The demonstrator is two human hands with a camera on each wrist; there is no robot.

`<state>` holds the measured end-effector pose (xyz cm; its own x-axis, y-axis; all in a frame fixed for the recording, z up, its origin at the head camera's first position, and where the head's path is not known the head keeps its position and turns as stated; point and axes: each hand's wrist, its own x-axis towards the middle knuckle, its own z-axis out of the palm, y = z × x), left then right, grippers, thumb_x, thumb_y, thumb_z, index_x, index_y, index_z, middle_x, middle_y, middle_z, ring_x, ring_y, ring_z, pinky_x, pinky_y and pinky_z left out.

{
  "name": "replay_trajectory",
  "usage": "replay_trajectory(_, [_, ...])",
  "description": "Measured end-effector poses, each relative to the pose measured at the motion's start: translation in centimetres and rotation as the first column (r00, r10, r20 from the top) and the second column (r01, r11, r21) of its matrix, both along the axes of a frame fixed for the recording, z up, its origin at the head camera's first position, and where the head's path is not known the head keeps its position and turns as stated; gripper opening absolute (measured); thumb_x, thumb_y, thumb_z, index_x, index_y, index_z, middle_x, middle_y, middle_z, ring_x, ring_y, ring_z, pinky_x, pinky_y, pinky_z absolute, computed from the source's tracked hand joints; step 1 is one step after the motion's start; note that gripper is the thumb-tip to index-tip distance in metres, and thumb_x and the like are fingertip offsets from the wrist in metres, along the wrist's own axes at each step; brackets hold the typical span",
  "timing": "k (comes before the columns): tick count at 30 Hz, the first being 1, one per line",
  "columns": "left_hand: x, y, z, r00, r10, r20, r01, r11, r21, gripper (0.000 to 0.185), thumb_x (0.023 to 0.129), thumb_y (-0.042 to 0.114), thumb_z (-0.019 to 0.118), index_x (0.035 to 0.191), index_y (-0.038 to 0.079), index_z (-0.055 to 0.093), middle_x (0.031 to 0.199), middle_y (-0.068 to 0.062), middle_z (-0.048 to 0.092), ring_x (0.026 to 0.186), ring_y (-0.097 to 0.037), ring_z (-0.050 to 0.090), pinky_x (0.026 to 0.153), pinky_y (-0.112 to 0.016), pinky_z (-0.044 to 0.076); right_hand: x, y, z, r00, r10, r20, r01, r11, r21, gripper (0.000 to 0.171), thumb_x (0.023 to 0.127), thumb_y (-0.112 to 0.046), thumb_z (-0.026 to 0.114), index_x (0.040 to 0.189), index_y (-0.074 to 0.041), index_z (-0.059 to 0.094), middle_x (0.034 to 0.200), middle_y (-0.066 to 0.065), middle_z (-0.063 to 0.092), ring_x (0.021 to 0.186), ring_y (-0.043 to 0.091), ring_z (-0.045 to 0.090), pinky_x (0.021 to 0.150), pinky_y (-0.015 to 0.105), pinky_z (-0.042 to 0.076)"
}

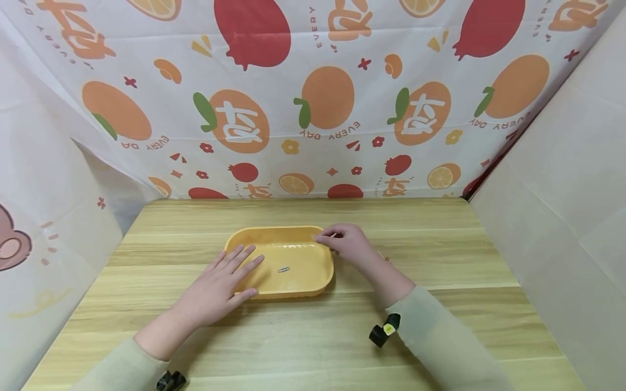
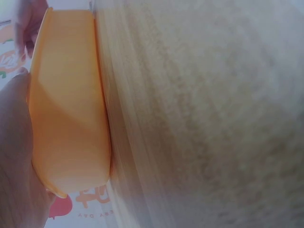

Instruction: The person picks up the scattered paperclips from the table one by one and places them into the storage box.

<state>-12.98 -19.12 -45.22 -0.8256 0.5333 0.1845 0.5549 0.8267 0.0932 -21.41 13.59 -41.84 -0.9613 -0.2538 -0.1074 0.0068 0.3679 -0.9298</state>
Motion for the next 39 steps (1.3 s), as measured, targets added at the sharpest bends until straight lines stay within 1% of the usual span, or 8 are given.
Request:
replay_trajectory(3, [-0.1, 0.1, -0.1, 1.0, -0.006, -0.008, 0.006, 1.0, 0.002, 0.069, 0.099, 0.062, 0.043, 0.157, 0.027, 0.031, 0.162, -0.007, 0.026, 0.149, -0.034, 0.021, 0.119, -0.058, 0.018, -0.2, -1.2, -0.1, 1.0, 0.022, 0.001, -0.022, 1.0, 0.002, 0.023, 0.085, -0.033, 0.08, 0.096, -0.013, 0.079, 0.091, 0.016, 0.066, 0.073, 0.022, 0.057, 0.066, 0.036, 0.054])
replay_trajectory(10, [-0.2, 0.3, -0.2, 1.0, -0.009, -0.003, 0.009, 1.0, 0.0, 0.069, 0.098, 0.059, 0.048, 0.157, 0.027, 0.032, 0.162, -0.007, 0.027, 0.149, -0.034, 0.022, 0.118, -0.059, 0.019, -0.3, -3.2, -0.2, 0.997, 0.072, 0.014, -0.072, 0.997, -0.004, 0.022, 0.087, -0.033, 0.077, 0.096, -0.013, 0.078, 0.093, 0.017, 0.066, 0.082, 0.038, 0.059, 0.077, 0.058, 0.052])
replay_trajectory(15, [-0.3, 0.4, -0.2, 1.0, -0.006, 0.012, 0.007, 1.0, -0.013, 0.069, 0.098, 0.059, 0.048, 0.157, 0.028, 0.03, 0.163, -0.006, 0.024, 0.149, -0.032, 0.02, 0.119, -0.058, 0.017, -0.2, -3.9, -0.6, 0.996, 0.086, 0.029, -0.086, 0.996, 0.002, 0.015, 0.089, -0.029, 0.076, 0.095, -0.016, 0.078, 0.095, 0.016, 0.067, 0.079, 0.03, 0.059, 0.078, 0.056, 0.053])
replay_trajectory(19, [-0.3, 0.4, -0.2, 1.0, -0.005, 0.016, 0.006, 1.0, -0.008, 0.069, 0.098, 0.057, 0.05, 0.157, 0.027, 0.031, 0.163, -0.006, 0.024, 0.15, -0.032, 0.019, 0.119, -0.057, 0.016, -0.3, -4.6, -1.1, 0.991, 0.133, -0.01, -0.131, 0.987, 0.094, 0.011, 0.089, -0.029, 0.075, 0.093, -0.019, 0.078, 0.092, 0.004, 0.068, 0.077, 0.02, 0.057, 0.074, 0.046, 0.055])
replay_trajectory(23, [-0.2, 0.3, -0.2, 1.0, -0.002, 0.017, 0.002, 1.0, -0.007, 0.07, 0.098, 0.056, 0.052, 0.157, 0.027, 0.03, 0.163, -0.005, 0.024, 0.149, -0.032, 0.02, 0.119, -0.057, 0.016, -0.5, -5.5, -1.5, 0.97, 0.227, -0.087, -0.201, 0.949, 0.242, 0.008, 0.09, -0.028, 0.075, 0.088, -0.02, 0.078, 0.088, -0.007, 0.069, 0.077, 0.014, 0.056, 0.067, 0.031, 0.05])
replay_trajectory(28, [-0.2, 0.1, -0.2, 1.0, -0.001, 0.016, 0.001, 1.0, -0.014, 0.069, 0.099, 0.06, 0.044, 0.158, 0.028, 0.028, 0.164, -0.005, 0.023, 0.15, -0.032, 0.019, 0.12, -0.056, 0.015, -0.6, -6.8, -1.6, 0.938, 0.328, -0.113, -0.266, 0.889, 0.372, 0.006, 0.088, -0.021, 0.076, 0.083, -0.019, 0.079, 0.082, -0.01, 0.07, 0.076, 0.009, 0.058, 0.069, 0.027, 0.049])
replay_trajectory(34, [-0.2, 0.0, -0.2, 1.0, 0.003, 0.021, -0.003, 1.0, -0.023, 0.069, 0.099, 0.063, 0.039, 0.158, 0.029, 0.027, 0.164, -0.005, 0.022, 0.15, -0.031, 0.018, 0.12, -0.056, 0.013, -0.6, -8.0, -2.3, 0.927, 0.37, -0.06, -0.293, 0.814, 0.501, 0.009, 0.087, -0.022, 0.077, 0.08, -0.018, 0.078, 0.074, -0.01, 0.069, 0.067, 0.007, 0.056, 0.063, 0.024, 0.048])
replay_trajectory(39, [-0.2, 0.1, -0.1, 1.0, 0.001, 0.015, -0.001, 1.0, -0.014, 0.069, 0.099, 0.062, 0.042, 0.158, 0.028, 0.029, 0.164, -0.005, 0.023, 0.149, -0.032, 0.02, 0.12, -0.057, 0.014, -0.5, -8.5, -3.0, 0.923, 0.377, -0.07, -0.265, 0.758, 0.596, 0.013, 0.086, -0.025, 0.077, 0.074, -0.02, 0.076, 0.07, -0.013, 0.065, 0.068, 0.008, 0.054, 0.065, 0.024, 0.046])
